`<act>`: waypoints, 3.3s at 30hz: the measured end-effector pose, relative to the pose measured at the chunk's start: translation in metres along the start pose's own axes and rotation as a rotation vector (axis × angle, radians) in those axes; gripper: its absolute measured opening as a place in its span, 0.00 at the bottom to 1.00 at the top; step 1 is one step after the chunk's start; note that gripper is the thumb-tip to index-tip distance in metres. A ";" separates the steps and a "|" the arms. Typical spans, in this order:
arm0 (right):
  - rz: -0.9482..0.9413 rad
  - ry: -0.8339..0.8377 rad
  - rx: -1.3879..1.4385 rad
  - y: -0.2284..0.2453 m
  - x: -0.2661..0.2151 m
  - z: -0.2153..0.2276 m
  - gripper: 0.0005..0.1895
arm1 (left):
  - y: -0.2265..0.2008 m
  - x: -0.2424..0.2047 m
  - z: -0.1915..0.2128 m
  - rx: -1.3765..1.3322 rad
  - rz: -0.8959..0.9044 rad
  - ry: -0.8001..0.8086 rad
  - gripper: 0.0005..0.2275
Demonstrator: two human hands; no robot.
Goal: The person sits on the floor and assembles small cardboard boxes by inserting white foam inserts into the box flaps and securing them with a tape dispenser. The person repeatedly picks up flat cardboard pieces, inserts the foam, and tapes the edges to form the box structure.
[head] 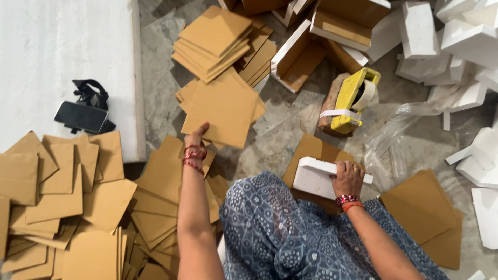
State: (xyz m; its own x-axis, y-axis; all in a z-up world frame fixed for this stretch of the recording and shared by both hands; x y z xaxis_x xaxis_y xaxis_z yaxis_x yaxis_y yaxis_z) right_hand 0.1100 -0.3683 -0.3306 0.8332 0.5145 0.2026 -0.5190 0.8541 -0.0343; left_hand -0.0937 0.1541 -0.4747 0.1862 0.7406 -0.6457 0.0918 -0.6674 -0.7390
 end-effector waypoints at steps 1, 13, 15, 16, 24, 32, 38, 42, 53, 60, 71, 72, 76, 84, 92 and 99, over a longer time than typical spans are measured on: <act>0.005 0.000 -0.016 0.000 0.001 -0.001 0.25 | 0.008 -0.005 0.024 0.045 0.090 -0.043 0.18; 0.056 -0.033 -0.069 -0.006 -0.001 -0.016 0.26 | 0.002 -0.063 0.153 0.352 -0.270 0.285 0.12; 0.056 -0.046 -0.035 -0.007 -0.004 -0.017 0.26 | -0.017 -0.081 0.140 0.414 -0.354 0.318 0.12; 0.060 -0.059 -0.004 -0.007 -0.005 -0.017 0.26 | -0.029 -0.094 0.128 0.446 -0.396 0.338 0.12; 0.070 -0.079 0.020 -0.009 -0.005 -0.022 0.25 | -0.094 -0.285 0.024 1.113 -1.380 0.416 0.21; 0.036 -0.045 0.085 -0.009 -0.003 -0.020 0.21 | -0.049 -0.307 -0.021 1.222 -1.167 0.618 0.25; 0.034 -0.086 0.034 -0.012 -0.002 -0.028 0.14 | -0.063 -0.278 -0.035 1.304 -1.200 0.789 0.28; 0.046 -0.085 -0.010 -0.008 -0.004 -0.020 0.16 | -0.078 -0.290 -0.019 1.419 -1.563 0.595 0.25; 0.055 -0.050 -0.005 -0.014 -0.007 -0.027 0.30 | -0.007 -0.218 0.091 1.734 -1.085 0.657 0.29; 0.038 -0.023 -0.009 -0.013 -0.003 -0.027 0.28 | -0.044 -0.169 0.112 1.131 -0.920 0.319 0.20; 0.055 -0.038 0.049 -0.006 -0.003 -0.031 0.21 | -0.079 -0.292 -0.046 0.798 -0.895 0.567 0.18; 0.040 -0.037 0.042 -0.009 -0.002 -0.026 0.20 | -0.073 -0.312 -0.077 0.806 -0.865 0.653 0.17; 0.028 -0.050 0.047 -0.006 -0.008 -0.029 0.17 | -0.009 -0.398 -0.181 0.890 -0.899 1.066 0.18; 0.086 -0.157 0.036 -0.006 -0.007 -0.020 0.20 | 0.216 -0.356 -0.281 1.766 -1.033 0.886 0.13; 0.059 -0.061 0.038 0.001 0.001 -0.005 0.25 | 0.273 -0.322 -0.261 1.793 -1.158 0.886 0.12; 0.061 -0.111 0.042 0.004 -0.004 0.004 0.22 | 0.245 -0.263 -0.288 1.635 -0.429 1.300 0.30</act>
State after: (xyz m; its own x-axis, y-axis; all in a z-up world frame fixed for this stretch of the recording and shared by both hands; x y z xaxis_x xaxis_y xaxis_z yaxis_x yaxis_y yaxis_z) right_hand 0.1043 -0.3673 -0.3275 0.7750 0.5516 0.3083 -0.5774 0.8164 -0.0095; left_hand 0.1610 -0.2266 -0.4302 0.8545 -0.1506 -0.4972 -0.2828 0.6681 -0.6883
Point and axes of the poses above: each hand's wrist, its own x-axis towards the middle knuckle, its own z-axis out of the back of the hand, y = z × x, the point moved 10 cm from there along x, towards the middle knuckle, and after that the axes turned 8 degrees about -y, right-handed, at the moved point
